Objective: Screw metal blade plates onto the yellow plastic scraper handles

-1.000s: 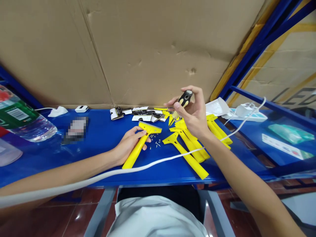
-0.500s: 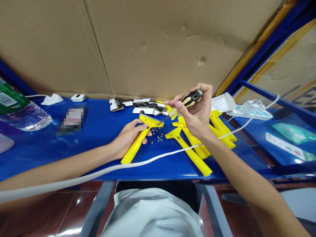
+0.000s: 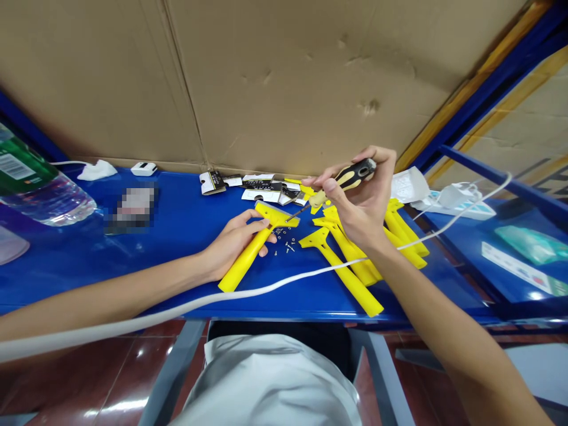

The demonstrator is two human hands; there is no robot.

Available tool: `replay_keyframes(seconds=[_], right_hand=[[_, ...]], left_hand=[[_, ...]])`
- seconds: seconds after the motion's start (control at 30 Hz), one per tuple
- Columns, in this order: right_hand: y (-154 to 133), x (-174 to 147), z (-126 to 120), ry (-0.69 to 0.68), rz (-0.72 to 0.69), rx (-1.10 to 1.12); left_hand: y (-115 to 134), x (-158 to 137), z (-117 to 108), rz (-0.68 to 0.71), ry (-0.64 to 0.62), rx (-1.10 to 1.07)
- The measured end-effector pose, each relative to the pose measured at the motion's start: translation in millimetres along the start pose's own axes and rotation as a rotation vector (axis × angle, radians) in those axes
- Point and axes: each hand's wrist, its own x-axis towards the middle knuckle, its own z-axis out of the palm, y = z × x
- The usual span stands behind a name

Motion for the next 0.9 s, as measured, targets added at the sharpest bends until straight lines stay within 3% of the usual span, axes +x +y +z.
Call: replay_keyframes(seconds=[0.37, 0.5, 0.9], right_hand=[[0.9, 0.4, -7.5, -0.073, -0.081, -0.061], [0.5, 1.7, -15.4, -0.122, -0.051, -0.127], [-9.1, 5.6, -21.0, -0.255, 0.043, 0.041]], left_hand=[[-0.5, 1.0, -1.6, 0.021, -0.002, -0.02], [-0.6, 1.8, -1.1, 0.033, 0.029, -0.046], [-0.7, -0.6, 0.2, 0.034, -0.022, -0.059]])
